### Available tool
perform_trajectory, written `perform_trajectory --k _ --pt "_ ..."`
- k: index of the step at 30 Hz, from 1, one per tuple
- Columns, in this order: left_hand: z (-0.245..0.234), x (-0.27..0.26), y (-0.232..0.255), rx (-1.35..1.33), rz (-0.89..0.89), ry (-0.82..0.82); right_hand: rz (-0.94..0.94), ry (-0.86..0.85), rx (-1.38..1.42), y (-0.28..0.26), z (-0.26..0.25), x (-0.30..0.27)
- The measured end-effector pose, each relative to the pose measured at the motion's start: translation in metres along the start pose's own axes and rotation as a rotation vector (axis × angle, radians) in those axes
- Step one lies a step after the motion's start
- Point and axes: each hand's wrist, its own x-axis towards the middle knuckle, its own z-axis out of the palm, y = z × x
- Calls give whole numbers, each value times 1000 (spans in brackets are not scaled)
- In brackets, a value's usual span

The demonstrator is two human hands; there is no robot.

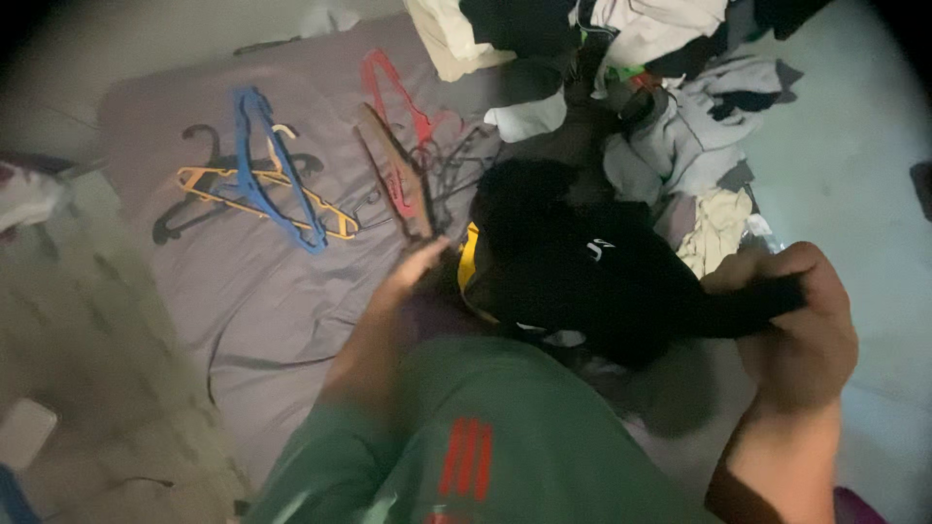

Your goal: The person takes several t-shirts from a pile on a bed, places each on a hanger, and hangs them on a wall-mounted rack. The garments include black, yellow, and red t-shirts. The person uses both hands to align the shirts and secure them on the hangers before placing them on the rack.

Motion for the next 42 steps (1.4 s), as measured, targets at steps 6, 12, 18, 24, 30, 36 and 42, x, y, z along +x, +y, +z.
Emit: perform_trajectory --k 6,12,18,24,30,36,42 --pt "-84 -79 22 456 -127 772 -114 -111 -96 -17 1 3" --pt "-96 -211 97 1199 212 1290 -385 -88 -328 -54 -2 -3" --pt "-49 -265 182 1161 812 1308 -309 -61 40 -57 2 1" --pt "29 -277 261 885 1231 740 -221 23 156 -53 -3 8" --pt "68 -309 318 812 1014 338 -393 192 -169 -57 -33 -2" --pt "65 -364 374 987 870 133 -516 356 -190 -84 -51 -27" --pt "97 -375 411 1129 948 68 -642 -14 -232 -106 -61 -49"
